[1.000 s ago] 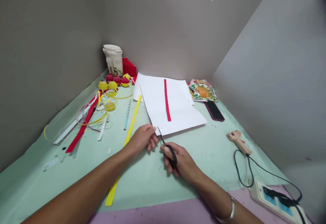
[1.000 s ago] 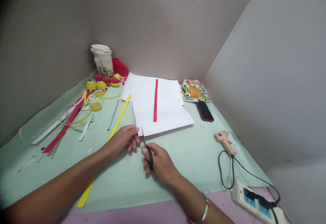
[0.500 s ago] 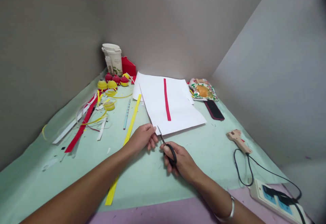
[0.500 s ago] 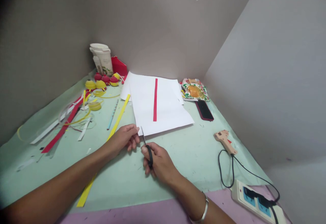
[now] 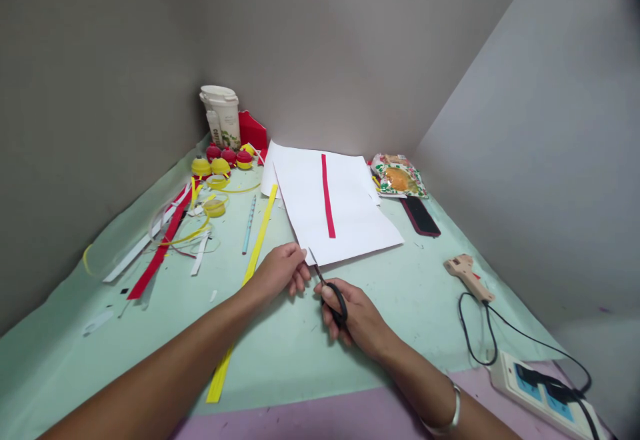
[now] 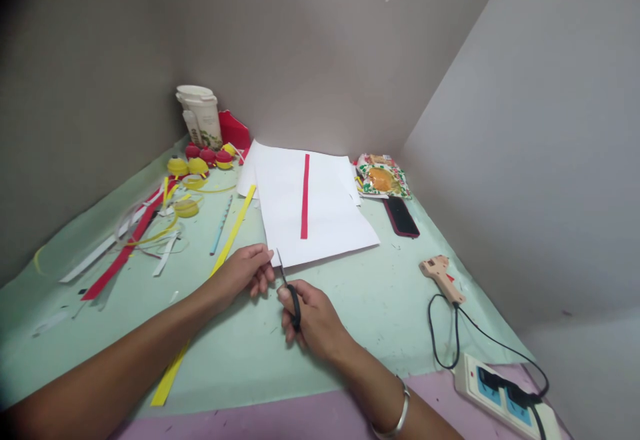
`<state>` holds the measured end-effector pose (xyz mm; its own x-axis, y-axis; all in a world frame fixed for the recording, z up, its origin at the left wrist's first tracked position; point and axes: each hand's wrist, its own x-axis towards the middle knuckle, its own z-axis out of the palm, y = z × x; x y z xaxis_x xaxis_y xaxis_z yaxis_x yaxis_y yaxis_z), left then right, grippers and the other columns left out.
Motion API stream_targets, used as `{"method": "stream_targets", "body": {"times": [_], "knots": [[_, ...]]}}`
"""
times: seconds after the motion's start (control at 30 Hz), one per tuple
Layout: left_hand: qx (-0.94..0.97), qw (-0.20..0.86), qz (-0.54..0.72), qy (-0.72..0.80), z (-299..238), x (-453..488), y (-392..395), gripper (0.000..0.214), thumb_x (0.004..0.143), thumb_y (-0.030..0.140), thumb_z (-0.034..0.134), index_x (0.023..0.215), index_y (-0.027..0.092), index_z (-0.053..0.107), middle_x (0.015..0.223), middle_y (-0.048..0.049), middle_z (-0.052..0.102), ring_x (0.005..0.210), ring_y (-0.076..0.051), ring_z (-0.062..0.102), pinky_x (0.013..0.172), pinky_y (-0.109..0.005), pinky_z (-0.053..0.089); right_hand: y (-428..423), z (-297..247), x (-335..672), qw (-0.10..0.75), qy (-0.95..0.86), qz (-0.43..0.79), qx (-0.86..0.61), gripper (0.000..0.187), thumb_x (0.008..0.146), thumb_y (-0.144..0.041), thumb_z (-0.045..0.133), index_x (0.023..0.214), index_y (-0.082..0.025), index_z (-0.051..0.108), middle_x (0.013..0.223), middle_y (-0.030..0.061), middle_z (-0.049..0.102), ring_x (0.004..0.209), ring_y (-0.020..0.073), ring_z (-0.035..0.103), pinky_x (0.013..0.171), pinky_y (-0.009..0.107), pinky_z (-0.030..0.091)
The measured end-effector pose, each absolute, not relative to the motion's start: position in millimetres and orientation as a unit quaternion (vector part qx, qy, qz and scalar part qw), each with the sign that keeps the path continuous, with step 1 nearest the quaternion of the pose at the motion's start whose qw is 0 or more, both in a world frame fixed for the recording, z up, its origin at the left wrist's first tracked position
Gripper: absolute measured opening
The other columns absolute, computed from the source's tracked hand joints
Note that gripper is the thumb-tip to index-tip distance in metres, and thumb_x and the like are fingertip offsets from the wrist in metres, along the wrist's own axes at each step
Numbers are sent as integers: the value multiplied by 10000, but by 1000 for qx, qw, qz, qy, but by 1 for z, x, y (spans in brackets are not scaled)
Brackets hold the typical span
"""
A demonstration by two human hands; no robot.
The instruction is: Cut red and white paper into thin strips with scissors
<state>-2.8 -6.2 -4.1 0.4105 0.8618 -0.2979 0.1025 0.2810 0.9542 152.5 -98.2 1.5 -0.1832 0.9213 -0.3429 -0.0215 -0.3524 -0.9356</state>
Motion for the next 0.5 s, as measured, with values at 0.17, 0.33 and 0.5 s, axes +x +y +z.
{"method": "stream_targets", "body": {"times": [0.17, 0.33, 0.5], "knots": [[523, 655, 291, 460, -3, -3, -7, 230, 877, 347, 481, 721, 179, 458, 576, -3, 614, 381, -88, 541, 324, -172, 358, -98, 3, 152, 369, -433, 636, -520, 469, 848, -564, 566, 1062, -146, 583, 589, -42, 545, 389, 65, 482, 288, 143, 255], [525, 657, 292, 456, -3, -3, -7, 230, 883, 351, 471, 732, 177, 462, 579, -3, 611, 384, -92, 546, 323, -174, 360, -98, 2, 152, 372, -430, 637, -521, 457, 850, -546, 572, 1077, -150, 577, 586, -48, 549, 390, 70, 490, 288, 144, 259], [531, 663, 288, 444, -2, -3, -7, 233, 887, 353, 475, 740, 172, 465, 590, -4, 617, 387, -86, 545, 328, -170, 361, -98, 2, 152, 380, -429, 632, -521, 478, 834, -560, 586, 1091, -157, 581, 595, -47, 556, 405, 76, 511, 299, 150, 278]]}}
